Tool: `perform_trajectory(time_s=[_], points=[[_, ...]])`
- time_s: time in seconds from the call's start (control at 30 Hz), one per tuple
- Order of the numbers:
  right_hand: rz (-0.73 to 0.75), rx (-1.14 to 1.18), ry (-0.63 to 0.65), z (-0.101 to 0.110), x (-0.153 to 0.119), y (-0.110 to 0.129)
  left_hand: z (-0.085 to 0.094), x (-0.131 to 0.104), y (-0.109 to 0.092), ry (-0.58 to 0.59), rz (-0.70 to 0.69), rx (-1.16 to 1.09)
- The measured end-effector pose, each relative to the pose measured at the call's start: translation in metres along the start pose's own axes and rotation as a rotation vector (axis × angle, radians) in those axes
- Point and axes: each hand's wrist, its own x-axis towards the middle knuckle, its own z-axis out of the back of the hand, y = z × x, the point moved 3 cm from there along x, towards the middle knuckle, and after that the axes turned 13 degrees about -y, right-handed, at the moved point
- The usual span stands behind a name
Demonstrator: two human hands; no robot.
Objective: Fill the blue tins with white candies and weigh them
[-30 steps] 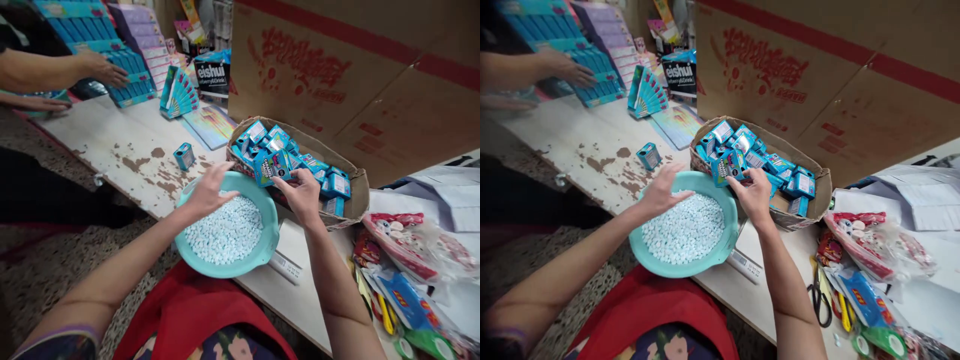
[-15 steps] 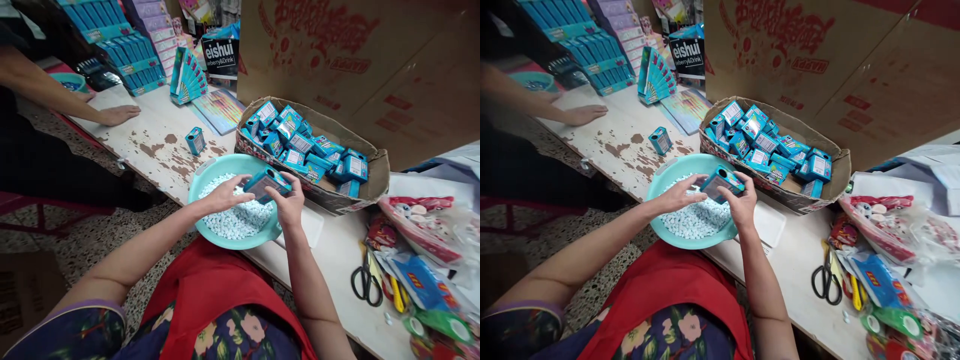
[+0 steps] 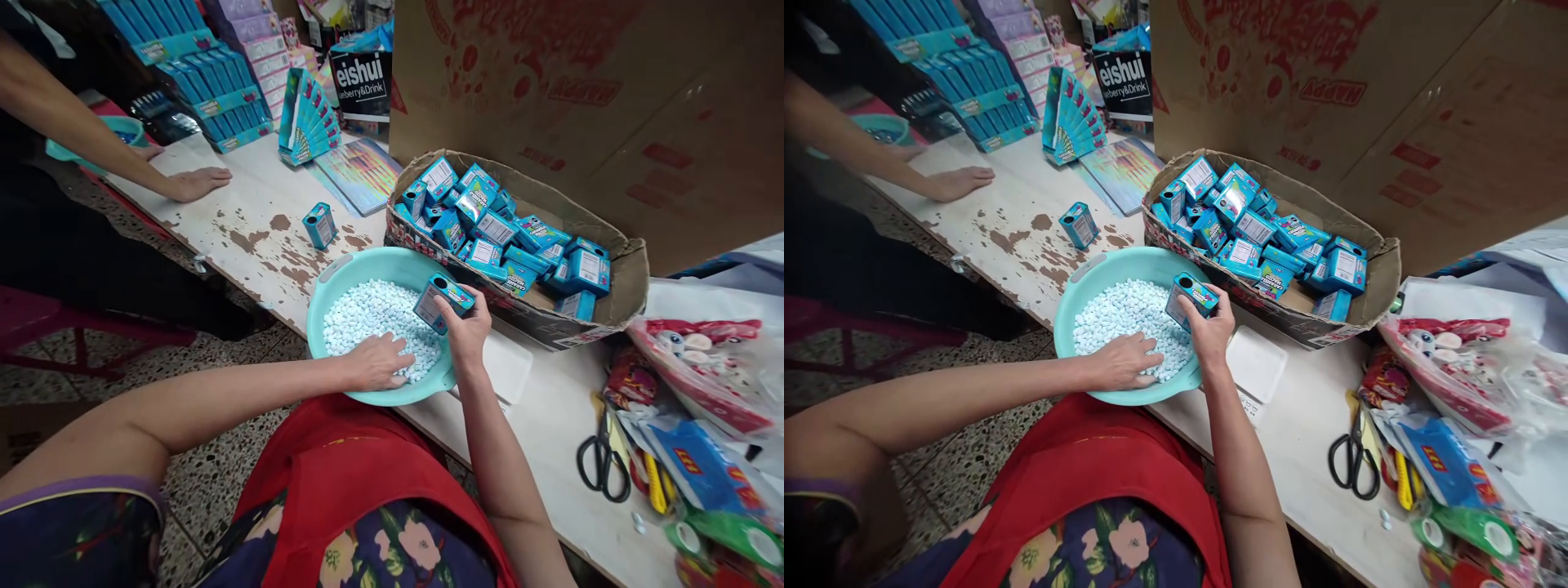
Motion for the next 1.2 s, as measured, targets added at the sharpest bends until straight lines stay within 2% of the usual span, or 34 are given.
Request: perform_trajectory(time_s=[0.1,0.2,0.3,0.37,0.43,0.53,0.67,0.83,0.97,1.2], points=[[0.001,-0.03,0.031,0.004,-0.004,0.005,-0.002,-0.001,0.011,0.022,0.07,-0.001],[-0.022,-0.045,0.058,0.011,-0.015,0.011,0.006,0.0,0.031,-0.042,0.283,-0.079],[-0.044,-0.072,0.09,0.016,-0.03,0.016,0.024,0.0,0.048,-0.286,0.593,-0.382],[-0.043,-0.104,0.122,0.016,-0.04,0.016,0.037,0.0,0.052,-0.477,0.788,-0.744],[-0.012,-0.134,0.173,0.012,-0.048,0.016,0.049,0.003,0.049,-0.647,0.89,-1.145],[0.096,-0.154,0.256,0.005,-0.057,0.017,0.063,0.013,0.038,-0.855,0.886,-1.566],[0.224,-0.166,0.3,-0.001,-0.063,0.018,0.066,0.029,0.03,-0.972,0.886,-1.793],[0.297,-0.158,0.301,-0.001,-0.063,0.018,0.062,0.037,0.029,-1.033,0.889,-1.783],[0.298,-0.142,0.247,0.001,-0.061,0.02,0.061,0.036,0.026,-1.058,0.865,-1.725],[0.331,-0.16,0.271,0.0,-0.062,0.022,0.061,0.039,0.021,-1.011,0.827,-1.596]])
